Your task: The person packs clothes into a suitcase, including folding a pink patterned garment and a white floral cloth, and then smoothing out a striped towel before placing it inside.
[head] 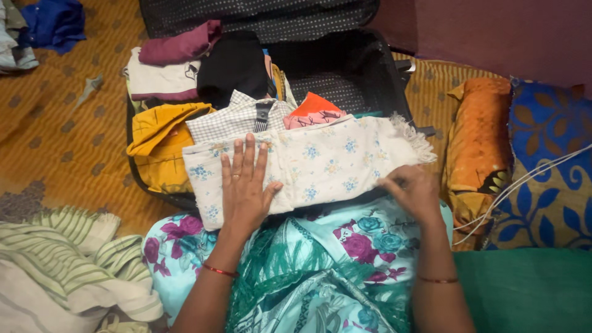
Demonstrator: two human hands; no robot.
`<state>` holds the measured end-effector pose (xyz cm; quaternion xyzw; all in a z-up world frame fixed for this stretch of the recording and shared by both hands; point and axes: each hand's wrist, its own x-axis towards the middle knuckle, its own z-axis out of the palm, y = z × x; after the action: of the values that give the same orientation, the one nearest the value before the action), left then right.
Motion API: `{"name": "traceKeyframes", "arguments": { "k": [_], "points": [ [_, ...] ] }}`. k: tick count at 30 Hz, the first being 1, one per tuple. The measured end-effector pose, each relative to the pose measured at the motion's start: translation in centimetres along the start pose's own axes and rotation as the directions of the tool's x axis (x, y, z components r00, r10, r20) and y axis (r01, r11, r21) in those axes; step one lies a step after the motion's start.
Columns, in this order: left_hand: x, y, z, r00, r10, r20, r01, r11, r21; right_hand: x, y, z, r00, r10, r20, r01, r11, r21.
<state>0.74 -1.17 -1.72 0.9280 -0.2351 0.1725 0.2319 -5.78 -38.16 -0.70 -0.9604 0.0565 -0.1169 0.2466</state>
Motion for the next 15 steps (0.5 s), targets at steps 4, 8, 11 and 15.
{"name": "traceKeyframes", "arguments": {
  "k": [4,8,11,15],
  "points": [
    [-0.2,0.1,-0.1,1.000,0.005,-0.024,-0.006,1.000,-0.019,0.3,-1.2,-0.4,0.974,-0.182,0.134,0.196,0.976,-0.099],
    [-0.1,0.1,-0.2,1.000,0.010,-0.027,-0.011,1.000,-0.018,0.5,-1.1,-0.4,0.986,0.017,0.168,0.031,0.959,-0.282],
    [-0.2,0.0,-0.1,1.000,0.008,-0.026,-0.009,1.000,-0.020,0.0,-0.2,-0.5,0.990,0.082,0.115,-0.040,0.942,-0.332],
    [-0.2,0.0,-0.2,1.000,0.015,-0.020,-0.015,1.000,-0.015,-0.5,0.2,-0.2,0.991,-0.110,-0.070,0.056,0.843,-0.535]
  ]
}}
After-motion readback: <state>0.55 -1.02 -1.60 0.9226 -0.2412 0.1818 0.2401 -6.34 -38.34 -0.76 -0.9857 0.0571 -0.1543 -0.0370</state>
